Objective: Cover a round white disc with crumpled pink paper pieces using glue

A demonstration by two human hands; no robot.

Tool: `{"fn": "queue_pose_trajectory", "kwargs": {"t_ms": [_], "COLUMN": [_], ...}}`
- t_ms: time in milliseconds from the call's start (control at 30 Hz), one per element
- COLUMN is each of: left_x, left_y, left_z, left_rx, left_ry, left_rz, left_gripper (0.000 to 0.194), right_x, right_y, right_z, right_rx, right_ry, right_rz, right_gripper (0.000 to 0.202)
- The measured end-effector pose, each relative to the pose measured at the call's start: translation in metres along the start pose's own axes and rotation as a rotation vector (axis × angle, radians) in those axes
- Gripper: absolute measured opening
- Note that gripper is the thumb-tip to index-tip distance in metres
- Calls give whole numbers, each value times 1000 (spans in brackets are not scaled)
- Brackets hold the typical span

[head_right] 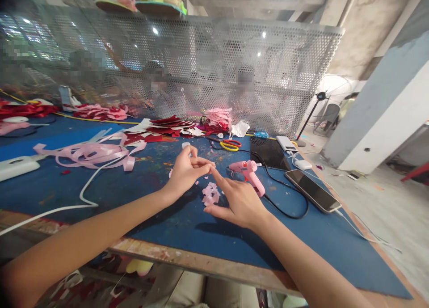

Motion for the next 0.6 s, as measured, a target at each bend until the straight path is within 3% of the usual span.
{"fn": "queue_pose_trajectory", "kwargs": {"t_ms": [133,400,600], "left_x": [-2,4,4], "left_y": [0,0,-2], "left_z": [-1,-2,-6], "left_rx": [31,-380,-287], "left_ry": [-52,-168,-263], "left_rz": [-37,-244,-187], "left_gripper": [39,23,26], "right_x": [-1,-2,-5], "right_y": [3,16,21], "right_z": [4,5,4], "right_rx": [-175,-684,-991], "right_ry": [36,143,149], "right_rz": [-88,-267,-370], "right_gripper": [74,61,63]}}
Point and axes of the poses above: each hand's wrist, its own x-axis away from the middle knuckle, its own z-axis out of the back of the hand, y = z × x, the point moved 4 cm from there along -x, towards the middle knuckle, and after that the axes turned 4 degrees about y, right-handed, at the moved point
